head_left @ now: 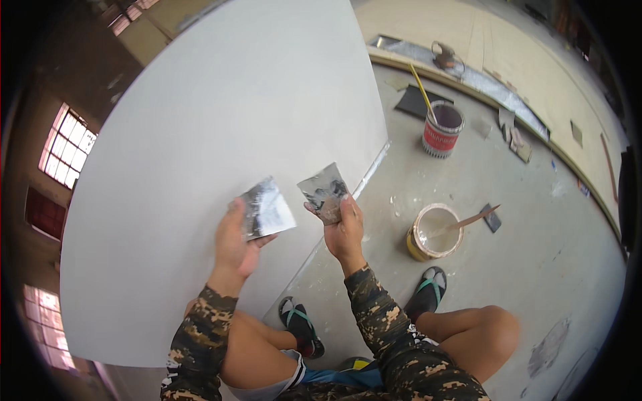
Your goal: The person applies putty onto a board using metal scrapers, spreading and smoothing the material across the surface and mixing putty between the blades.
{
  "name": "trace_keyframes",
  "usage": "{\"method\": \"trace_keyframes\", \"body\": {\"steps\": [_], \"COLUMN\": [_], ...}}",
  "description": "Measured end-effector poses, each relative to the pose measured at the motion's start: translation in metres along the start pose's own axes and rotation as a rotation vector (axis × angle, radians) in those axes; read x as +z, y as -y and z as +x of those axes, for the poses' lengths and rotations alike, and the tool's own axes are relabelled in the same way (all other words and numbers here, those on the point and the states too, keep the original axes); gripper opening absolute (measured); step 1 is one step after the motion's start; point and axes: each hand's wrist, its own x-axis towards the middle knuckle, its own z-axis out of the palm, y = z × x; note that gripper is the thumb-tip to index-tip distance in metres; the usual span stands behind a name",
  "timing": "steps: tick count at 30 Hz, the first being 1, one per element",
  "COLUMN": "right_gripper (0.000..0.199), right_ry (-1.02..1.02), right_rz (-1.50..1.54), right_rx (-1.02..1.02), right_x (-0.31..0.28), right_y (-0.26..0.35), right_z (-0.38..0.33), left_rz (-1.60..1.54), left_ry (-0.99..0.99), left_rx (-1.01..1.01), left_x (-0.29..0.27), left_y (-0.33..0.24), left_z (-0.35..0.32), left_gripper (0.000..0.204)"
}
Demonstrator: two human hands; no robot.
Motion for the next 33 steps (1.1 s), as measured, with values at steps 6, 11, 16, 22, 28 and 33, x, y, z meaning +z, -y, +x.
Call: {"method": "trace_keyframes", "body": {"steps": [6, 11, 16, 22, 28, 33], "right_gripper": [0.046, 0.038, 0.033, 0.033, 0.031, 0.031], "right_ry": [0.282, 0.33, 0.175, 0.233, 0.223, 0.178], "right_rz": [-0.878, -1.051, -1.186, -1.34, -1.651, -1.593], "right_rx": [-0.321, -0.438, -0.203, -0.53, -0.675, -0.682], "right_x": [0.063, 0.055, 0.028, 0.08, 0.078, 0.071], "right_y": [0.021, 0.018, 0.032, 0.05, 0.031, 0.032], "right_z": [-0.041, -0.054, -0.059, -0.066, -0.084, -0.078], "left_rz": [-0.011, -0.03, -0.055, 0.454, 0.749, 0.927], "left_ry": [-0.089, -0.035, 0.03, -0.188, -0.055, 0.097], "left_rx": [0.179, 0.361, 0.595, 0.863, 0.945, 0.829], "left_x": [0.021, 0.011, 0.015, 0.021, 0.02, 0.012], "left_y": [0.013, 0.016, -0.001, 0.0, -0.005, 0.003], "left_z": [-0.006, -0.005, -0.014, -0.02, -0.03, -0.031], "left_gripper": [0.027, 0.023, 0.022, 0.021, 0.021, 0.022]}}
